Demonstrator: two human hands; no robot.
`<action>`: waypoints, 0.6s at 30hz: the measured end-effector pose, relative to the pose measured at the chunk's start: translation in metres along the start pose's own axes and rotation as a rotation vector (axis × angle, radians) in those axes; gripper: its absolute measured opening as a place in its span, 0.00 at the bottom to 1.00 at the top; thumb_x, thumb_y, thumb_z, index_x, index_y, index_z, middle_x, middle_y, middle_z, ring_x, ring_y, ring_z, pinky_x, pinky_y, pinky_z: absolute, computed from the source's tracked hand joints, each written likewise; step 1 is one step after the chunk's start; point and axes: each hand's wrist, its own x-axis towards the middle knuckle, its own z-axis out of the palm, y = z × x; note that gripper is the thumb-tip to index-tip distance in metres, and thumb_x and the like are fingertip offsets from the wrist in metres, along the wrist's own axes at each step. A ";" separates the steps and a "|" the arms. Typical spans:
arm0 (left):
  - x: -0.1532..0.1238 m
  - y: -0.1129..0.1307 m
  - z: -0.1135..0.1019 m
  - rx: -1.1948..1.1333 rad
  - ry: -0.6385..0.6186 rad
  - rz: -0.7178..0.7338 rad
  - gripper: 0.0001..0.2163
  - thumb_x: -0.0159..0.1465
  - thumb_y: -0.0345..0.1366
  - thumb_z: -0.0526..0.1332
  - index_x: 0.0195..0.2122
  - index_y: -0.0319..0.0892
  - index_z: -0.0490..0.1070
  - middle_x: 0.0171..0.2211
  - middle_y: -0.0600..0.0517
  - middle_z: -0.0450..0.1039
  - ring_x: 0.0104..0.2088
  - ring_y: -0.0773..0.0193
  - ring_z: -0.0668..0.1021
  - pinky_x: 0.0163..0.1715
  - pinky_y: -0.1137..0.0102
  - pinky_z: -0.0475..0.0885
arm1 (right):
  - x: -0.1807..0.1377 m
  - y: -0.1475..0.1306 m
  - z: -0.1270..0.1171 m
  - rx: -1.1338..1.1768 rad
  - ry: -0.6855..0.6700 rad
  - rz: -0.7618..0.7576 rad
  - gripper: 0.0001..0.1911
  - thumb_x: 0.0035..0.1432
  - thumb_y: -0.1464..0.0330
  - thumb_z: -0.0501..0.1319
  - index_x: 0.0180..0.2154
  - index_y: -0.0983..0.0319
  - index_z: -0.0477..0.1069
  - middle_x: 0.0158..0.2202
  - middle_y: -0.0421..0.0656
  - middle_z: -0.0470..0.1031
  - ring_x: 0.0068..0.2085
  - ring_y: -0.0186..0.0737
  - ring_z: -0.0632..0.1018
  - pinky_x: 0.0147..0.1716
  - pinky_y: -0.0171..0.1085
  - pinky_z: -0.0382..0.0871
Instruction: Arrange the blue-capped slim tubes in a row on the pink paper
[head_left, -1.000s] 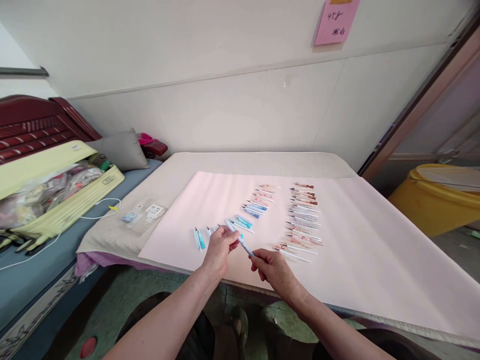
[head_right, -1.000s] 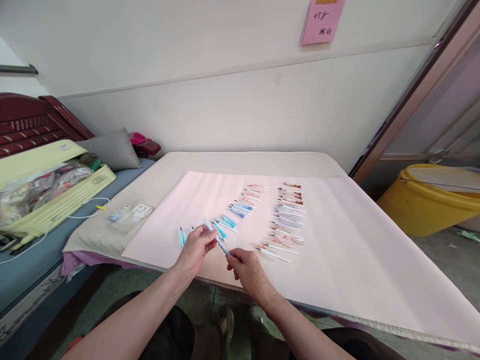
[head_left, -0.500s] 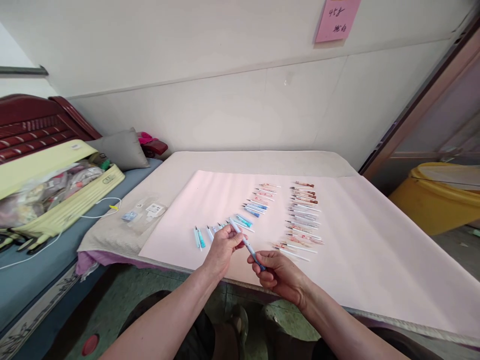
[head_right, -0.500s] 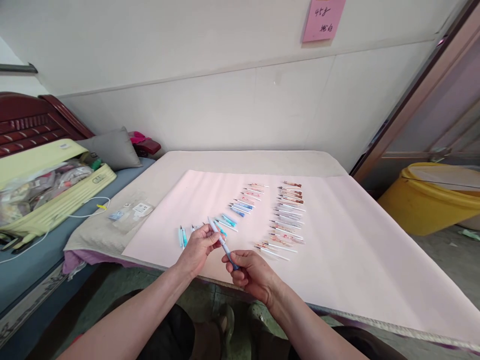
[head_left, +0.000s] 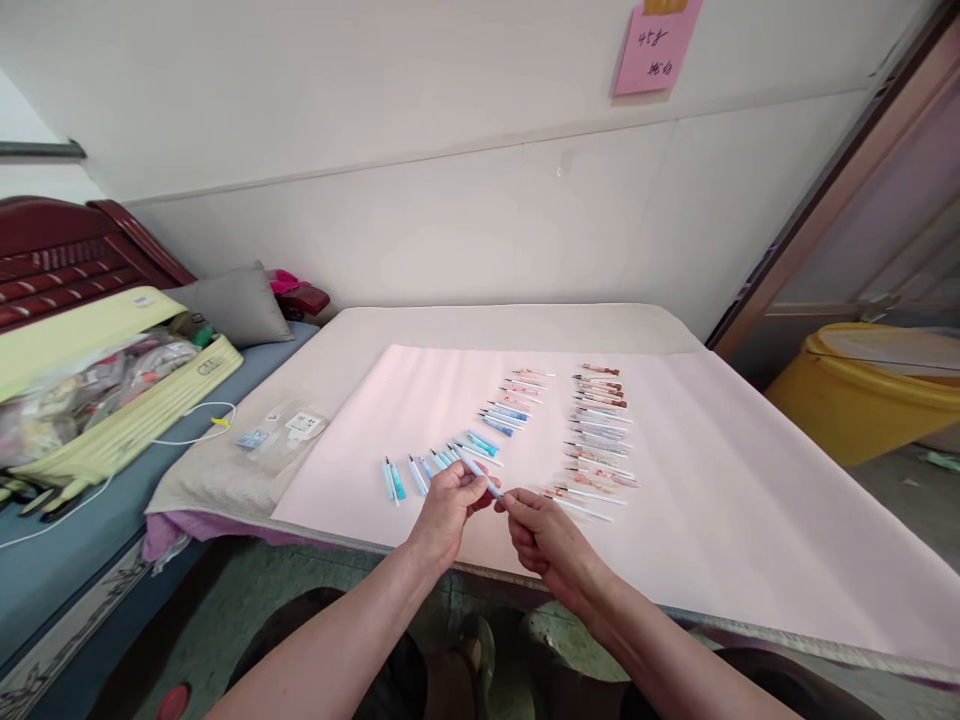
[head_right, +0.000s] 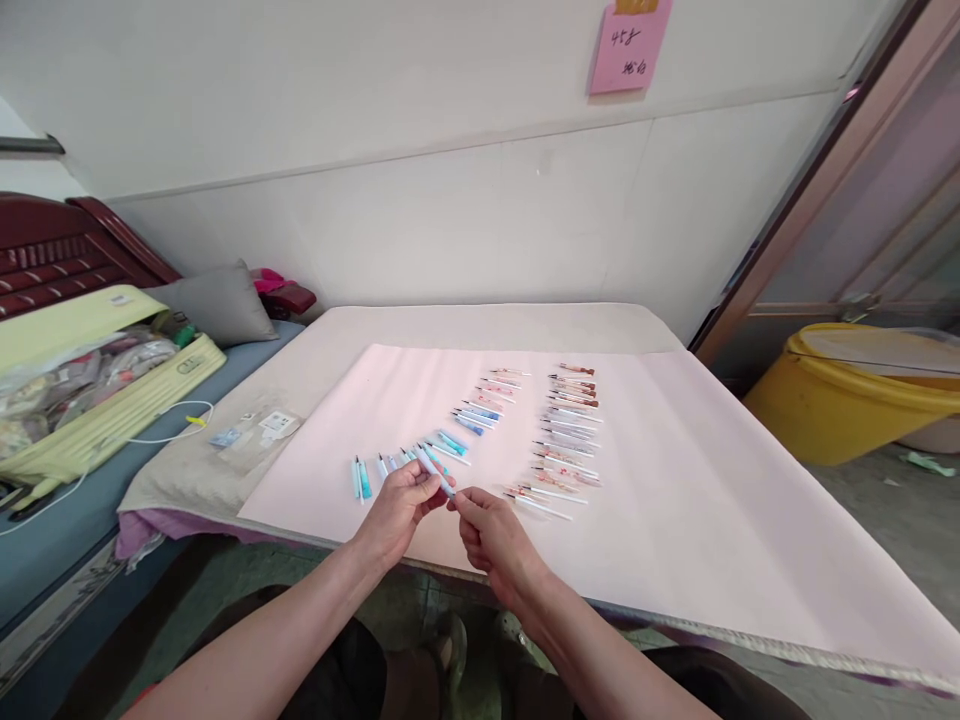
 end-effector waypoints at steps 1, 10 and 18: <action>-0.001 0.000 0.000 -0.016 -0.019 -0.006 0.08 0.54 0.37 0.63 0.32 0.39 0.70 0.32 0.48 0.72 0.30 0.65 0.73 0.37 0.66 0.67 | 0.000 0.001 -0.001 0.057 -0.033 0.043 0.14 0.55 0.55 0.55 0.31 0.60 0.63 0.15 0.29 0.50 0.15 0.25 0.45 0.14 0.31 0.35; 0.000 0.002 0.000 0.006 0.135 -0.039 0.11 0.53 0.43 0.64 0.27 0.39 0.71 0.30 0.50 0.70 0.31 0.68 0.71 0.34 0.72 0.66 | 0.003 0.002 0.010 -0.166 0.123 -0.088 0.12 0.53 0.59 0.57 0.27 0.62 0.64 0.15 0.31 0.52 0.16 0.24 0.50 0.15 0.30 0.38; 0.002 0.002 -0.005 -0.068 0.086 -0.051 0.12 0.50 0.35 0.66 0.35 0.41 0.69 0.34 0.48 0.73 0.36 0.63 0.74 0.40 0.66 0.67 | 0.002 0.004 0.010 -0.139 0.111 -0.066 0.13 0.55 0.58 0.54 0.29 0.62 0.63 0.14 0.29 0.49 0.16 0.24 0.47 0.16 0.30 0.37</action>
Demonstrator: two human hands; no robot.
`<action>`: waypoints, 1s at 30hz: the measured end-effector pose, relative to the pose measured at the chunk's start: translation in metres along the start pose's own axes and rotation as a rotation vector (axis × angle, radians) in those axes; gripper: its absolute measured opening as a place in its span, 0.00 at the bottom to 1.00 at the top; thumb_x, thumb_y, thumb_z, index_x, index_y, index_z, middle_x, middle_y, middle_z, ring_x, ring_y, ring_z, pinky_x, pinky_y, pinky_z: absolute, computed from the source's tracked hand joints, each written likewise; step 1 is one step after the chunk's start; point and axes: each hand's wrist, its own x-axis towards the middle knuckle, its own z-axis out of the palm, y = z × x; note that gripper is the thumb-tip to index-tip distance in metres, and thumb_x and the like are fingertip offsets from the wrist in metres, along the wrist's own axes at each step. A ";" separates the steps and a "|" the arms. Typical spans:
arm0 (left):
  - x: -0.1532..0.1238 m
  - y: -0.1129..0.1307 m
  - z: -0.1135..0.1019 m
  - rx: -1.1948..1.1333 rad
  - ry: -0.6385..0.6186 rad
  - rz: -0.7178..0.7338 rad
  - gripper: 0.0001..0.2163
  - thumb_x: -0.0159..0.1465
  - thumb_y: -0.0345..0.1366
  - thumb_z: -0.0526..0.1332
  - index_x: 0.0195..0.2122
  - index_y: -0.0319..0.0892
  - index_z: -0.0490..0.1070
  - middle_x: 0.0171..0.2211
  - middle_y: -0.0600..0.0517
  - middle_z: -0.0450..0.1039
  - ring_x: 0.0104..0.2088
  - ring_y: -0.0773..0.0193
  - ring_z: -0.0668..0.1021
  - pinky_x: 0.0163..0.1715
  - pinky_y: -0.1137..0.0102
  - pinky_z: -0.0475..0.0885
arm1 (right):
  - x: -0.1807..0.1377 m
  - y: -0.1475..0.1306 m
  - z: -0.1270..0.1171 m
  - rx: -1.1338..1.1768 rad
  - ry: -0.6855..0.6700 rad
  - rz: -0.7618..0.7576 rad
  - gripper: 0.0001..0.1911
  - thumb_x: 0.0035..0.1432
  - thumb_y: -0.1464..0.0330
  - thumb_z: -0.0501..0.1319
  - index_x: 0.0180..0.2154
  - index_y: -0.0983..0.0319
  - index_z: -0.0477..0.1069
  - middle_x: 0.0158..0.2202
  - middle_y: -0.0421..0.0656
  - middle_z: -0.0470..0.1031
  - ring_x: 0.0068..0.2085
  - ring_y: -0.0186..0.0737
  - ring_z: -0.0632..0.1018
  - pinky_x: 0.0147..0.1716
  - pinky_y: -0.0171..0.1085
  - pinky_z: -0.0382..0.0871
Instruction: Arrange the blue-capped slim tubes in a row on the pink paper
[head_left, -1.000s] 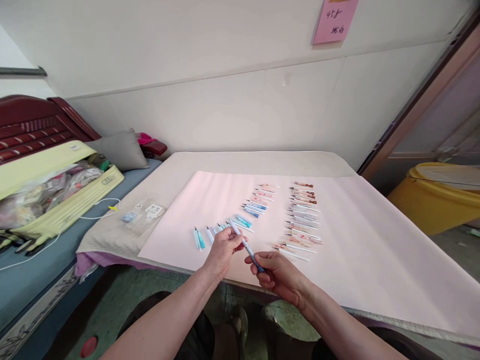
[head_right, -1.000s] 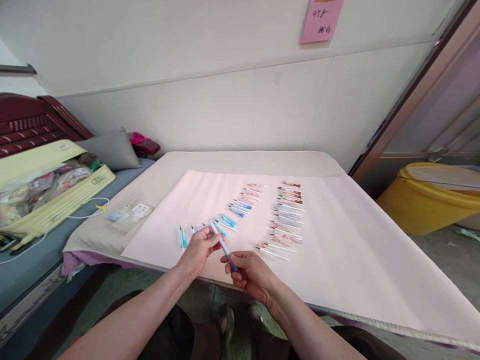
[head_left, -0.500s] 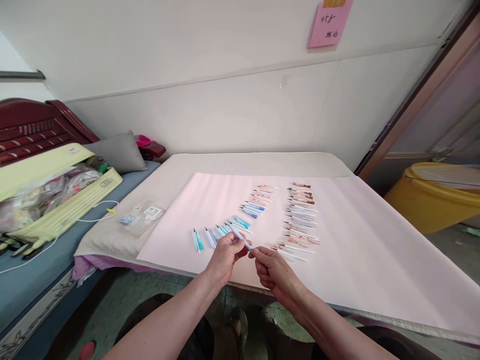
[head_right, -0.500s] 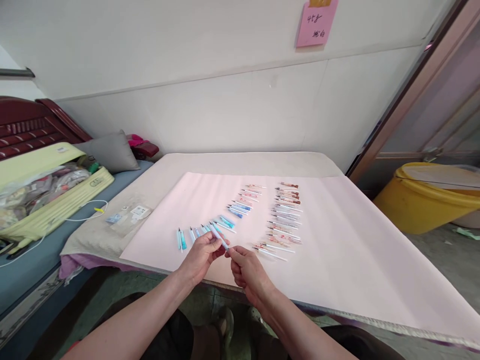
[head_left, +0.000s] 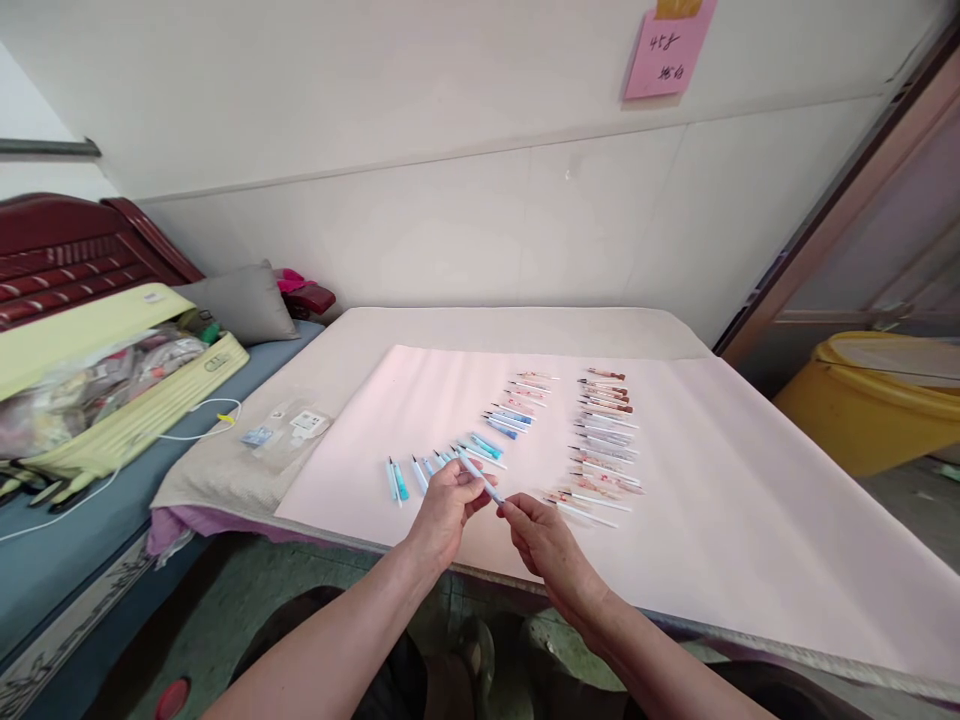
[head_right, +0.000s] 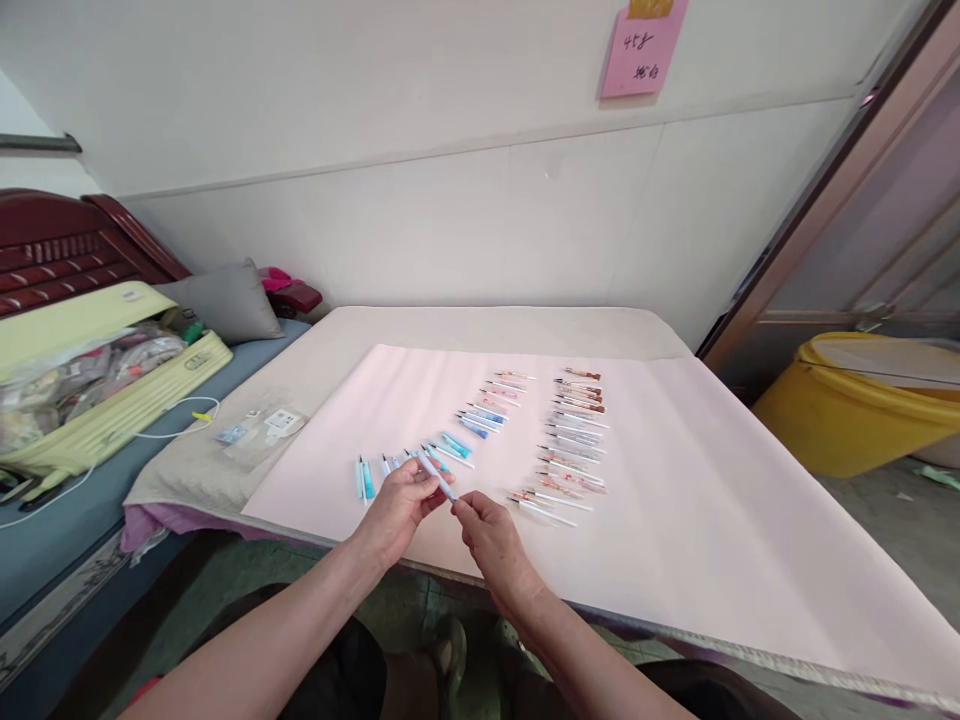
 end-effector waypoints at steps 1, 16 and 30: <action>0.000 0.000 0.001 0.005 0.003 0.000 0.11 0.51 0.36 0.65 0.35 0.41 0.69 0.35 0.48 0.73 0.37 0.63 0.74 0.40 0.67 0.67 | 0.001 0.001 0.000 -0.012 0.008 -0.009 0.12 0.55 0.59 0.54 0.29 0.62 0.63 0.14 0.29 0.49 0.16 0.24 0.47 0.16 0.30 0.37; 0.006 0.000 -0.002 -0.038 0.108 -0.013 0.12 0.49 0.38 0.67 0.33 0.42 0.70 0.33 0.50 0.72 0.35 0.66 0.74 0.36 0.71 0.67 | 0.005 0.005 0.001 0.036 -0.017 0.002 0.14 0.53 0.56 0.56 0.28 0.61 0.63 0.15 0.30 0.51 0.15 0.24 0.49 0.15 0.30 0.37; 0.013 -0.011 -0.005 -0.008 0.141 0.015 0.13 0.46 0.35 0.68 0.32 0.39 0.69 0.30 0.50 0.72 0.32 0.65 0.74 0.35 0.68 0.68 | 0.007 0.016 -0.008 0.480 -0.241 0.238 0.13 0.54 0.57 0.57 0.32 0.61 0.63 0.14 0.27 0.46 0.15 0.23 0.42 0.13 0.28 0.33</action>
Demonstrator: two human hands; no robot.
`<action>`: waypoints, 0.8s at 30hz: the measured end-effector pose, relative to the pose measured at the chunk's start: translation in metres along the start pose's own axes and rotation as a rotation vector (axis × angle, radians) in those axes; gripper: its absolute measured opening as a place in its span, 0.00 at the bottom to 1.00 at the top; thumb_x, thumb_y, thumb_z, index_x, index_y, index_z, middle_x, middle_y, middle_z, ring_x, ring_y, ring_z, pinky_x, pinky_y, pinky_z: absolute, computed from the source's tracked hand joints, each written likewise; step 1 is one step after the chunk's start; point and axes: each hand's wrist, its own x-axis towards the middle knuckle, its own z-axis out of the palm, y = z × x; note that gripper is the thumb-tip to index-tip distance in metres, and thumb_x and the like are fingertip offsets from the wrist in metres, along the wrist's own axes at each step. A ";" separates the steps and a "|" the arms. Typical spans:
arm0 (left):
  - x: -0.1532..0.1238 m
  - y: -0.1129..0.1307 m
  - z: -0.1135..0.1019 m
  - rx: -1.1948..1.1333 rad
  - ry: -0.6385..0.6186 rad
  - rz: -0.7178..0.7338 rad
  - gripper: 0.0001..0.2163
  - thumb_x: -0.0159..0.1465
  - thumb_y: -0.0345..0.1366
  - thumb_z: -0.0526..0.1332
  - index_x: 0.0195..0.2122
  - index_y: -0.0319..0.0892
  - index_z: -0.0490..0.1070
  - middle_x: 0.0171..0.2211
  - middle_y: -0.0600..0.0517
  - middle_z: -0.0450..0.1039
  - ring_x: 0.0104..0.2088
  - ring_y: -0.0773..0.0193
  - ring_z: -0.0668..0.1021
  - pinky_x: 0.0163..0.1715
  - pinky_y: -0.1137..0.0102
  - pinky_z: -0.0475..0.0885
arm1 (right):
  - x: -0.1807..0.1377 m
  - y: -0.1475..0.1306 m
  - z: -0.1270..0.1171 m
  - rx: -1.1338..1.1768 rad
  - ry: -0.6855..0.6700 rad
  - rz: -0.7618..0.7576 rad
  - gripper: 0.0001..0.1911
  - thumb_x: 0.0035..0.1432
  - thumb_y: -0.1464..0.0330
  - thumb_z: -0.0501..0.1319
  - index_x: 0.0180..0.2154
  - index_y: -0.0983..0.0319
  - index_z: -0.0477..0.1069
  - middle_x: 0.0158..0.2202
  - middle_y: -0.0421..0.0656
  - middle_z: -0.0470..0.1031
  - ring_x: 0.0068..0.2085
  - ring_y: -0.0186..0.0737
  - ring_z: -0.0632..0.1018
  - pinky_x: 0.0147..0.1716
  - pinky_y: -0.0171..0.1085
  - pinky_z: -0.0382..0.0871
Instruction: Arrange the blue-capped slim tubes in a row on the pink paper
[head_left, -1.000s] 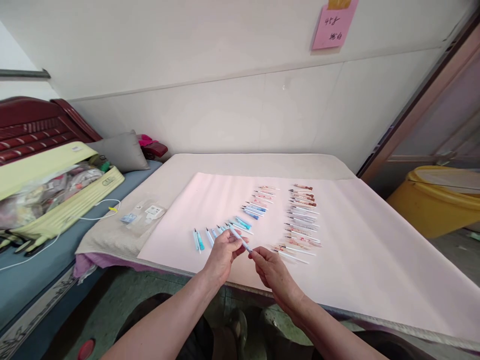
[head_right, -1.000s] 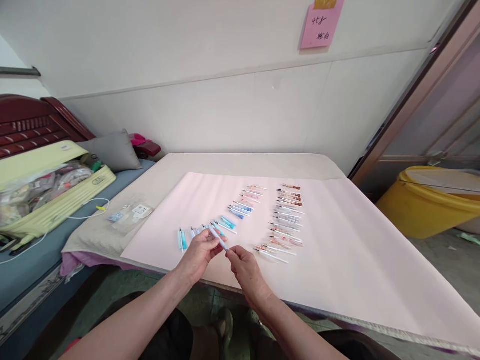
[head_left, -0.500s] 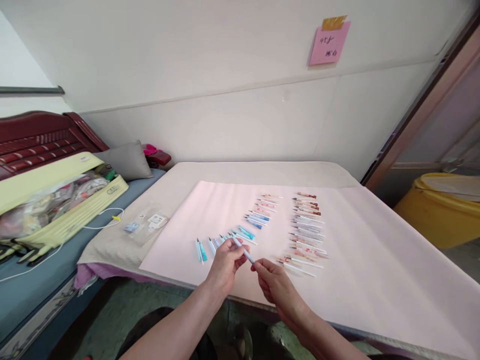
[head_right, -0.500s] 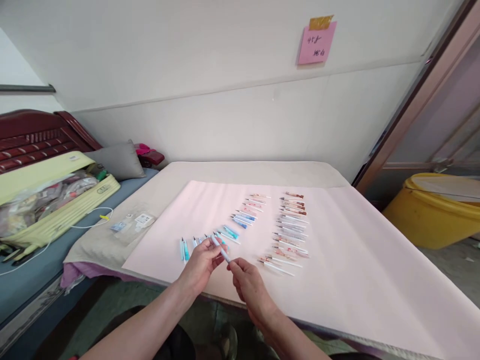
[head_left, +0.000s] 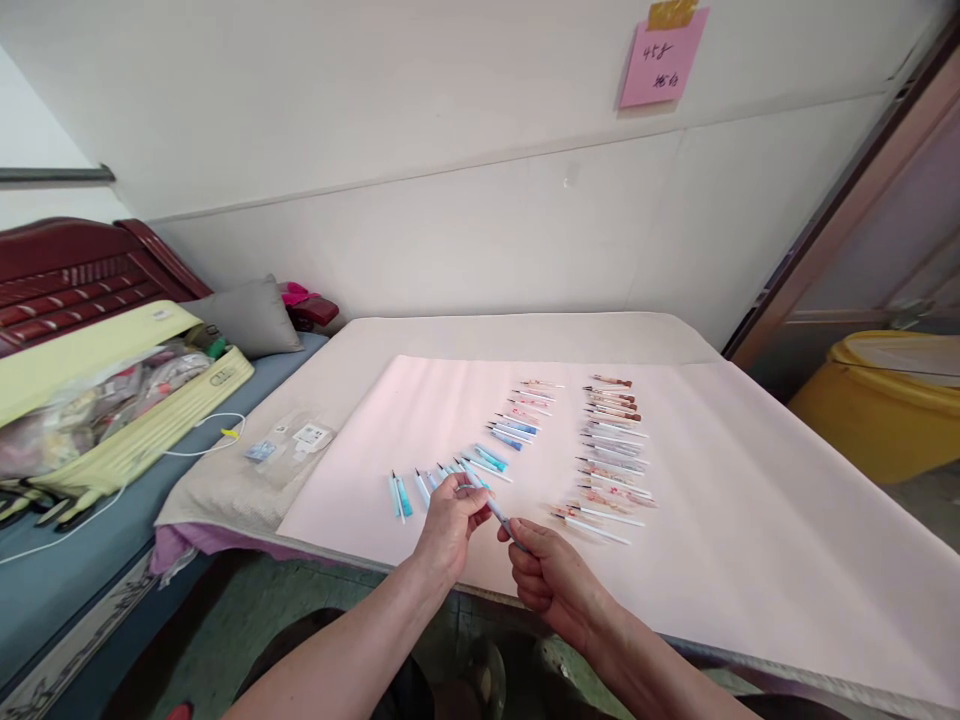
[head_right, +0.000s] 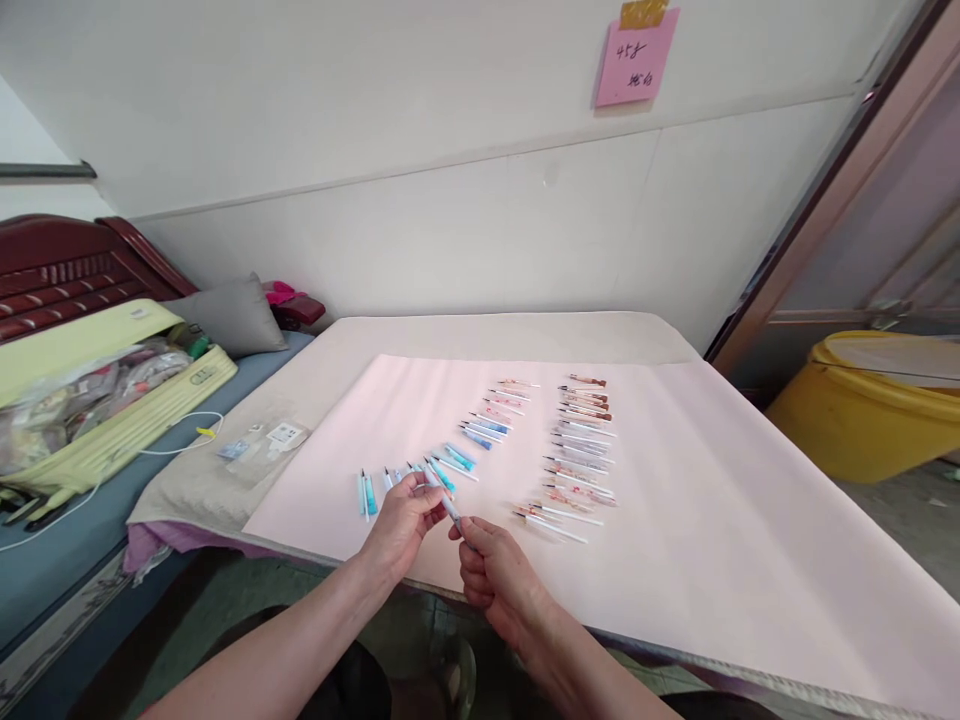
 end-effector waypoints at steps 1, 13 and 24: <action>0.000 0.000 0.000 -0.001 0.002 -0.003 0.13 0.46 0.35 0.68 0.32 0.40 0.69 0.29 0.50 0.72 0.31 0.65 0.74 0.35 0.68 0.68 | 0.000 0.000 0.000 0.023 -0.007 0.017 0.12 0.55 0.58 0.56 0.32 0.61 0.63 0.14 0.27 0.45 0.14 0.23 0.42 0.13 0.28 0.33; -0.012 -0.010 0.007 0.113 -0.124 -0.061 0.10 0.51 0.39 0.65 0.30 0.40 0.70 0.28 0.52 0.70 0.28 0.67 0.72 0.35 0.67 0.68 | 0.007 0.009 -0.001 0.034 0.049 -0.027 0.13 0.56 0.59 0.55 0.28 0.61 0.60 0.14 0.29 0.51 0.13 0.22 0.46 0.13 0.27 0.36; -0.001 -0.005 0.001 -0.030 -0.074 -0.125 0.08 0.52 0.34 0.64 0.32 0.40 0.69 0.29 0.50 0.71 0.29 0.66 0.74 0.34 0.67 0.70 | 0.004 0.002 0.005 0.190 0.090 -0.026 0.18 0.57 0.54 0.55 0.32 0.63 0.66 0.26 0.42 0.71 0.24 0.31 0.72 0.25 0.31 0.66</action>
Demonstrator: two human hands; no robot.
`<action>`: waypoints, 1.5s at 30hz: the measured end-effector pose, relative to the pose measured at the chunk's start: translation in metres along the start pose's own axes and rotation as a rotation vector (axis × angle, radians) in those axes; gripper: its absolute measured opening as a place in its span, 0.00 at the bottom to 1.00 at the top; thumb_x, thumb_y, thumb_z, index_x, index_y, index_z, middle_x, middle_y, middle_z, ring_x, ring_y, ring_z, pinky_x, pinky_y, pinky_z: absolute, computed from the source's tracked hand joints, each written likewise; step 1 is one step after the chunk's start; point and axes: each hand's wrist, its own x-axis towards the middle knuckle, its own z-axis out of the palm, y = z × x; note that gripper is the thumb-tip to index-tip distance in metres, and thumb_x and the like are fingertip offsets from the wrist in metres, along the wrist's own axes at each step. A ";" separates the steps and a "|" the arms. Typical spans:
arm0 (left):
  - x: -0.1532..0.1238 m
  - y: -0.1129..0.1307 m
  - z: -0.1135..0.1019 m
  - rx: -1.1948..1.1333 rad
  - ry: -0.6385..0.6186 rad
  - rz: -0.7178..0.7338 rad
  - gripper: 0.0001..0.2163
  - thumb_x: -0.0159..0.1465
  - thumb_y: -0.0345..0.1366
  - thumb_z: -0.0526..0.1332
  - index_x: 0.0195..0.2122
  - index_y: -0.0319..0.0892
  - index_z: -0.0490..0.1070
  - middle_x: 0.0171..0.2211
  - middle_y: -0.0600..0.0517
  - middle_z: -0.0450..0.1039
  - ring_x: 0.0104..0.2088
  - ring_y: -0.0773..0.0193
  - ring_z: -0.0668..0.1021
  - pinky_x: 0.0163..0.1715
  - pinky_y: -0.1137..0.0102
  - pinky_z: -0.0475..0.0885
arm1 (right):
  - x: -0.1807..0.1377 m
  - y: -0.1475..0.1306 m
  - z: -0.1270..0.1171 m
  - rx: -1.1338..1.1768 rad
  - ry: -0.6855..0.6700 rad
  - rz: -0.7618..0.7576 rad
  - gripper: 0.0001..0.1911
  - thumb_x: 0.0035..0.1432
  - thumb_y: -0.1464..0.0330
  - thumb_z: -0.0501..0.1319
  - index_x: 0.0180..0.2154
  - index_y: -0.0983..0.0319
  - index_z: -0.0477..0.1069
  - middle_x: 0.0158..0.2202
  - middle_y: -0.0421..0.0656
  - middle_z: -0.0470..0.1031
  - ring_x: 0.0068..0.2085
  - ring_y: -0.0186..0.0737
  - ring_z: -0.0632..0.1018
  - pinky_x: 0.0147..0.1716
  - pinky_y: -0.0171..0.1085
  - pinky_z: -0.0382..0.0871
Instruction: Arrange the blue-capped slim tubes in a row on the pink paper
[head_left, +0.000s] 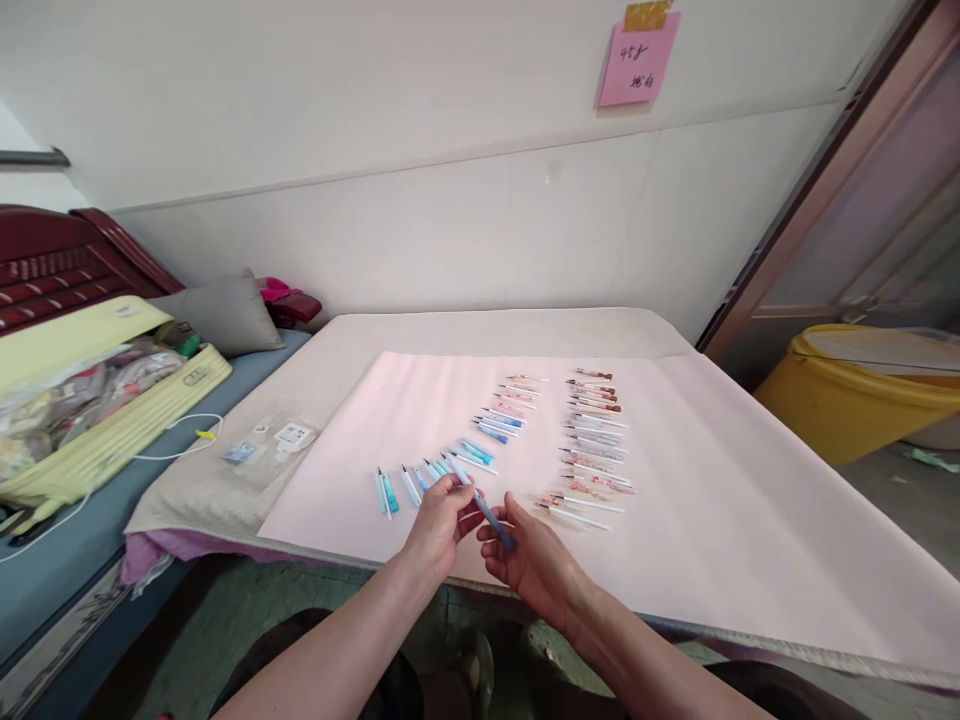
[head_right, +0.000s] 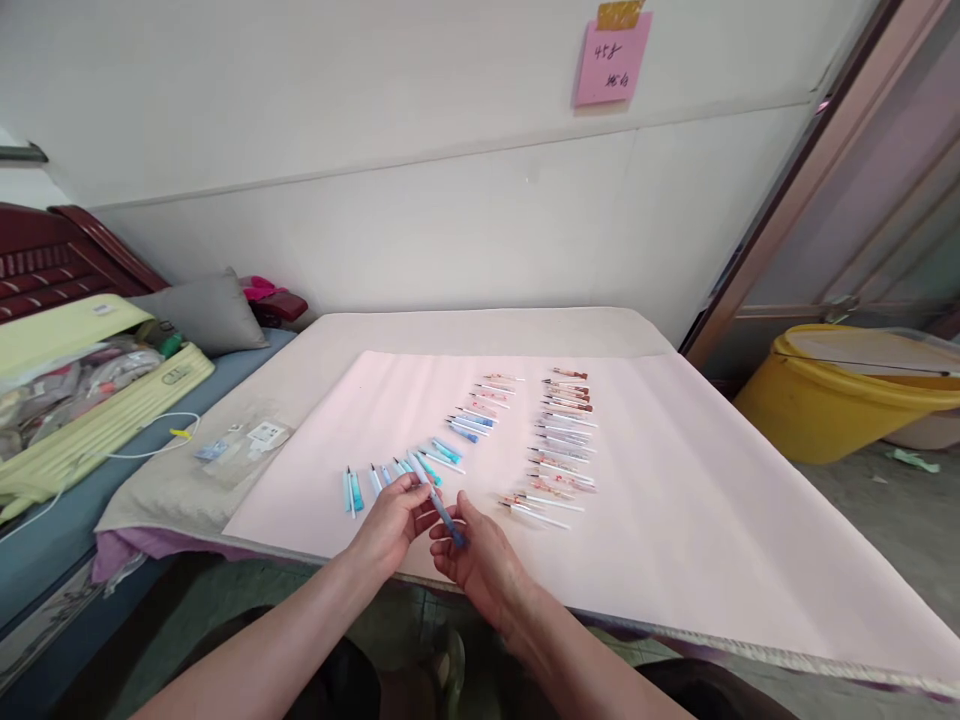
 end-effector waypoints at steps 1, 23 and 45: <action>0.002 0.002 -0.001 -0.029 0.012 -0.004 0.08 0.52 0.33 0.64 0.32 0.40 0.68 0.30 0.50 0.71 0.29 0.66 0.74 0.34 0.68 0.70 | -0.001 -0.002 0.001 0.007 -0.022 0.000 0.17 0.57 0.54 0.55 0.32 0.63 0.66 0.27 0.42 0.71 0.26 0.32 0.74 0.29 0.33 0.68; 0.001 0.011 -0.002 -0.017 -0.083 -0.080 0.11 0.54 0.31 0.63 0.40 0.40 0.69 0.30 0.50 0.71 0.29 0.67 0.75 0.32 0.71 0.70 | -0.003 -0.012 -0.011 -1.372 -0.079 -0.866 0.14 0.55 0.73 0.56 0.45 0.57 0.65 0.38 0.42 0.74 0.38 0.39 0.75 0.39 0.38 0.68; -0.005 0.018 0.002 -0.007 -0.124 -0.003 0.08 0.52 0.33 0.66 0.30 0.38 0.68 0.29 0.50 0.71 0.29 0.69 0.74 0.32 0.73 0.69 | -0.015 -0.019 -0.007 -1.363 0.086 -0.888 0.05 0.51 0.72 0.60 0.32 0.59 0.64 0.26 0.37 0.71 0.28 0.33 0.71 0.30 0.33 0.65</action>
